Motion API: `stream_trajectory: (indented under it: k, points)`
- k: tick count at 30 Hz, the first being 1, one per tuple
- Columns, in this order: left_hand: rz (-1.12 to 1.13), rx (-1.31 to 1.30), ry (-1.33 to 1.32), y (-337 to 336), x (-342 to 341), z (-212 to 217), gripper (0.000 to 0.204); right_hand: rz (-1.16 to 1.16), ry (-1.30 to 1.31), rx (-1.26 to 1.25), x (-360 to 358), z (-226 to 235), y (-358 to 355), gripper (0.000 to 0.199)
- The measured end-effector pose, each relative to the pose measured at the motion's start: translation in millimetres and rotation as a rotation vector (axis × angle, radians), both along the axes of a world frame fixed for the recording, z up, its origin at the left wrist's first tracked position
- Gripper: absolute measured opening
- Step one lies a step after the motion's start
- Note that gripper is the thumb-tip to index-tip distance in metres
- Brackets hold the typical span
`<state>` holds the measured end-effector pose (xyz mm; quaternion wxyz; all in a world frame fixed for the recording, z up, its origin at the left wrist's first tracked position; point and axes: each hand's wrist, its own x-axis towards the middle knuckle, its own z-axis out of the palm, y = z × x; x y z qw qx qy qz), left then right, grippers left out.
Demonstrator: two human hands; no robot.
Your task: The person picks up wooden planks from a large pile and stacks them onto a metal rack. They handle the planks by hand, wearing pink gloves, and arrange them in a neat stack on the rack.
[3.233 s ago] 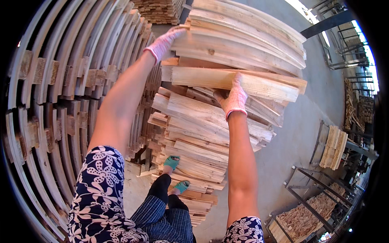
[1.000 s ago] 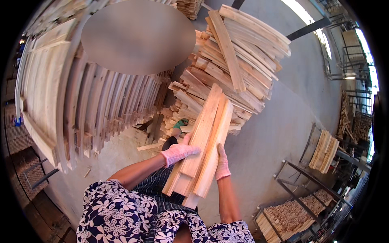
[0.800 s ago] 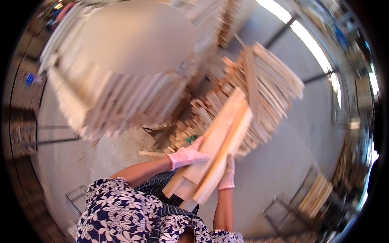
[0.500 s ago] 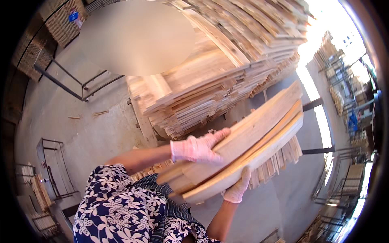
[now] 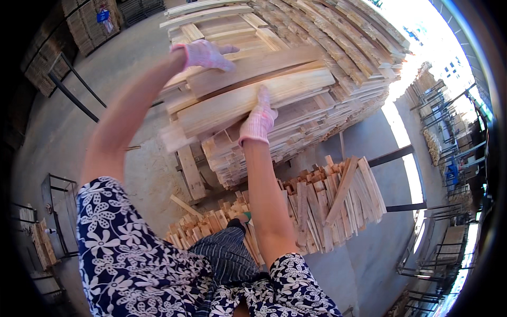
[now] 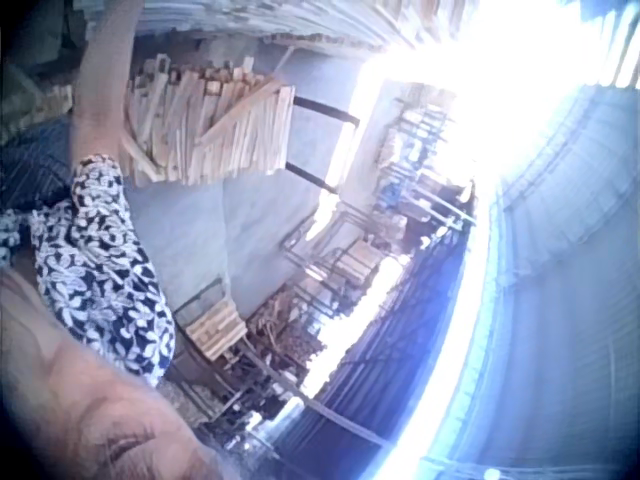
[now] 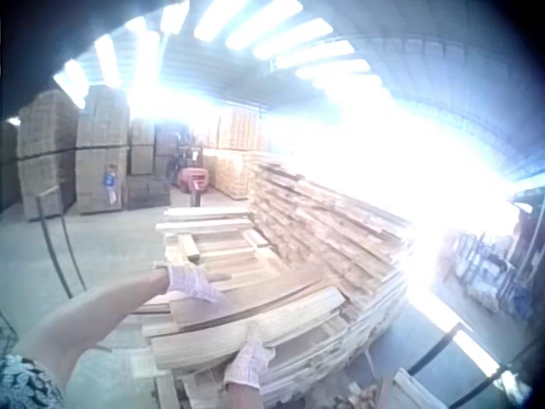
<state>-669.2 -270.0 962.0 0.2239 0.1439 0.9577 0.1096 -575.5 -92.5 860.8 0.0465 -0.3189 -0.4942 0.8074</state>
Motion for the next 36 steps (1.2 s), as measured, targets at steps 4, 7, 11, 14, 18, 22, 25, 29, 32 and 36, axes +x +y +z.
stream_trajectory:
  k: [4, 7, 11, 14, 18, 22, 25, 29, 32, 36]
  points:
    - [0.126, -0.137, 0.297, 19, 6, -92, 0.073, 0.012, -0.163, 0.124, -21, -22, -21, 0.113]
    - [0.023, -0.084, 0.395, 28, 0, -97, 0.069, -0.044, 0.0, 0.157, -21, -34, -15, 0.113]
    - [-0.107, 0.092, 0.348, 21, -12, -102, 0.066, 0.313, 0.03, 0.46, -23, -41, 24, 0.103]
    - [-0.119, -0.312, 0.233, 4, -48, -72, 0.065, 0.729, 0.358, 0.355, -34, -64, 50, 0.092]
    - [-0.372, -0.348, 0.71, 77, -44, 5, 0.052, 0.444, 0.332, 0.255, 67, -22, 126, 0.083]
    - [-0.677, 0.868, 0.332, 266, 78, -47, 0.042, -0.061, 0.088, 0.127, 152, -183, 206, 0.066]
    - [-1.071, 0.199, 0.134, 380, 168, -82, 0.047, 0.099, -0.433, 0.399, 245, -278, 257, 0.075]
    - [-1.078, -0.094, -0.302, 437, 189, -285, 0.048, 0.43, -0.697, 0.602, 304, -367, 338, 0.07]
    - [-1.001, -0.169, -0.397, 479, 184, -395, 0.047, 0.297, -0.865, 0.9, 292, -409, 433, 0.085]
    - [-0.95, -0.137, -0.359, 545, 172, -460, 0.047, 0.157, -0.96, 1.382, 232, -433, 551, 0.097]
